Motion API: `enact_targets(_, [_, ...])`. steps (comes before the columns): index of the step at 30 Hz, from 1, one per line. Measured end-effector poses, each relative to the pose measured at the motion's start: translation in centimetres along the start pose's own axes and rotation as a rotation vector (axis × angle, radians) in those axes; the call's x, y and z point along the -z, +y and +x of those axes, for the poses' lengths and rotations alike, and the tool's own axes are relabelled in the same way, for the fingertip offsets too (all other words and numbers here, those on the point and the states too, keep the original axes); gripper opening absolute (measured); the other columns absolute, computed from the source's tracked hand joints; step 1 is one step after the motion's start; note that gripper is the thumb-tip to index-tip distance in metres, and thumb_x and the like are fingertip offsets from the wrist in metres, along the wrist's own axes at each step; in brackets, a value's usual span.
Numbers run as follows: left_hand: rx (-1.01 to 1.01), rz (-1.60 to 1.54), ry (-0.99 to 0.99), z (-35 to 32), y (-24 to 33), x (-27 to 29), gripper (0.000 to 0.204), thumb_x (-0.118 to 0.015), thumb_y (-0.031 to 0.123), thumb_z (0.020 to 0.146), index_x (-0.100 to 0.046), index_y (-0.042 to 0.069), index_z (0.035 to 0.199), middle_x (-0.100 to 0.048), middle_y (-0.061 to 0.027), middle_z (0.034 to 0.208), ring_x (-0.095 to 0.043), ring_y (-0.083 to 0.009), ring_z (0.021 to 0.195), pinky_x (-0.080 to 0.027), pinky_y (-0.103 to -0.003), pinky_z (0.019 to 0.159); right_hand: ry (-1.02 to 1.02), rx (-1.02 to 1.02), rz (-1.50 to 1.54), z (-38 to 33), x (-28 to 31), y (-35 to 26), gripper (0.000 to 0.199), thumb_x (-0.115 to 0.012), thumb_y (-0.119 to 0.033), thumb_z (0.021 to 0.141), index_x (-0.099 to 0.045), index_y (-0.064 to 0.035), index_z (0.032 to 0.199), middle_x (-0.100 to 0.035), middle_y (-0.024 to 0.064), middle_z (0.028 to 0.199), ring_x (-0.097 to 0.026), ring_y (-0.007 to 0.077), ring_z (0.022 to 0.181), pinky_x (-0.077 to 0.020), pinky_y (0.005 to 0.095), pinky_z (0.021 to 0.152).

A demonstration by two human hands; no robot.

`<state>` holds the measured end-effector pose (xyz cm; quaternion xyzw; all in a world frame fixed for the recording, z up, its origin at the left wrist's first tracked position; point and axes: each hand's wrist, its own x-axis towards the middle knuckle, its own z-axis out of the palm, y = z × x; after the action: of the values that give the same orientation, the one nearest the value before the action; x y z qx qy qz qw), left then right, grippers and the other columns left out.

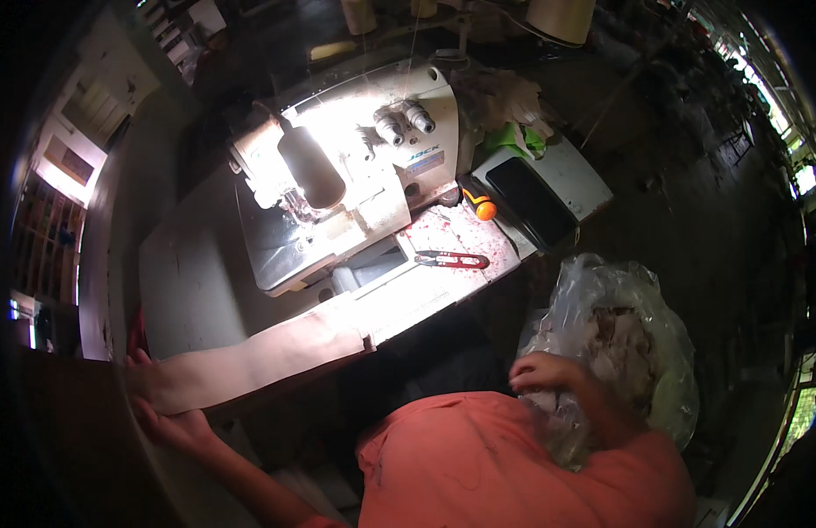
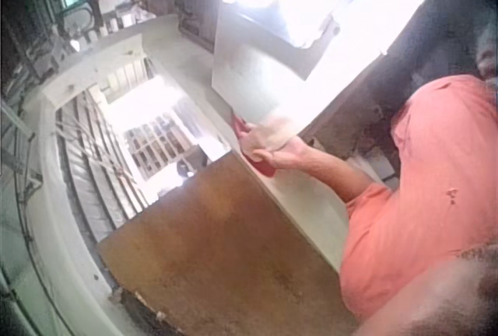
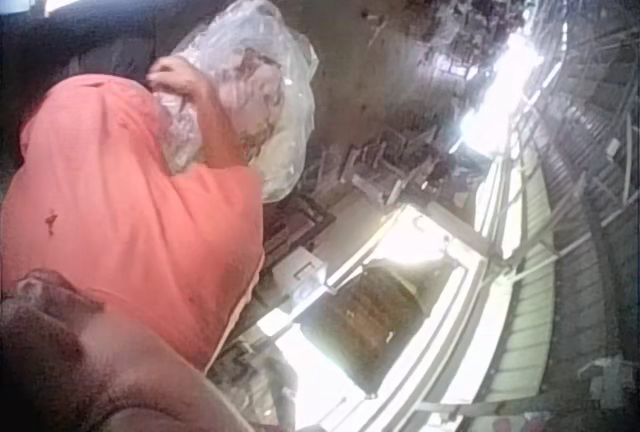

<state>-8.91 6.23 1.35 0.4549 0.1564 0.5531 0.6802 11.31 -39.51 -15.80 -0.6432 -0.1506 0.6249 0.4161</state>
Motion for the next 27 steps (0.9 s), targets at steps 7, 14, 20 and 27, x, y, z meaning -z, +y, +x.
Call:
enact_targets(7, [0.084, -0.121, -0.099, 0.1, -0.6, -3.1, 0.060, -0.040, 0.033, 0.085, -0.016, 0.000, 0.129, -0.020, -0.0173, 0.133, -0.018, -0.0259, 0.124, -0.012, -0.038, 0.103, 0.246, 0.090, -0.784, 0.1, -0.7, -2.9, 0.020, -0.059, -0.016, 0.073, -0.056, -0.0042, 0.090, -0.059, 0.0108, 0.078, -0.058, 0.0223, 0.071, -0.0448, 0.0283, 0.065])
enact_targets(14, [0.142, -0.379, -0.211, -1.0, -0.2, -7.3, 0.053, -0.047, 0.030, 0.083, -0.028, 0.004, 0.124, -0.035, -0.0110, 0.124, -0.036, -0.0287, 0.112, -0.032, -0.041, 0.093, 0.324, 1.253, -0.455, 6.3, -11.1, -24.7, 0.061, -0.065, -0.015, 0.068, -0.035, -0.0062, 0.121, -0.045, 0.0191, 0.110, -0.044, 0.0323, 0.103, -0.0357, 0.0380, 0.085])
enact_targets(20, [-0.073, -0.355, -0.229, 1.4, 5.4, -7.5, 0.051, -0.044, 0.030, 0.084, -0.027, 0.004, 0.125, -0.035, -0.0147, 0.123, -0.038, -0.0268, 0.111, -0.034, -0.039, 0.092, -0.283, 0.886, -1.045, 10.8, -14.4, -32.2, 0.035, -0.068, -0.019, 0.064, -0.053, -0.0023, 0.090, -0.059, 0.0095, 0.074, -0.058, 0.0183, 0.069, -0.0445, 0.0291, 0.060])
enact_targets(27, [-0.141, -0.160, 0.006, 3.4, 3.4, 1.3, 0.060, -0.054, 0.031, 0.078, -0.028, 0.001, 0.124, -0.034, -0.0140, 0.125, -0.031, -0.0279, 0.118, -0.027, -0.039, 0.097, -0.314, 0.630, 0.372, 10.5, -9.1, -22.8, 0.020, -0.058, -0.007, 0.070, -0.048, 0.0002, 0.085, -0.057, 0.0108, 0.072, -0.057, 0.0187, 0.062, -0.0476, 0.0311, 0.058])
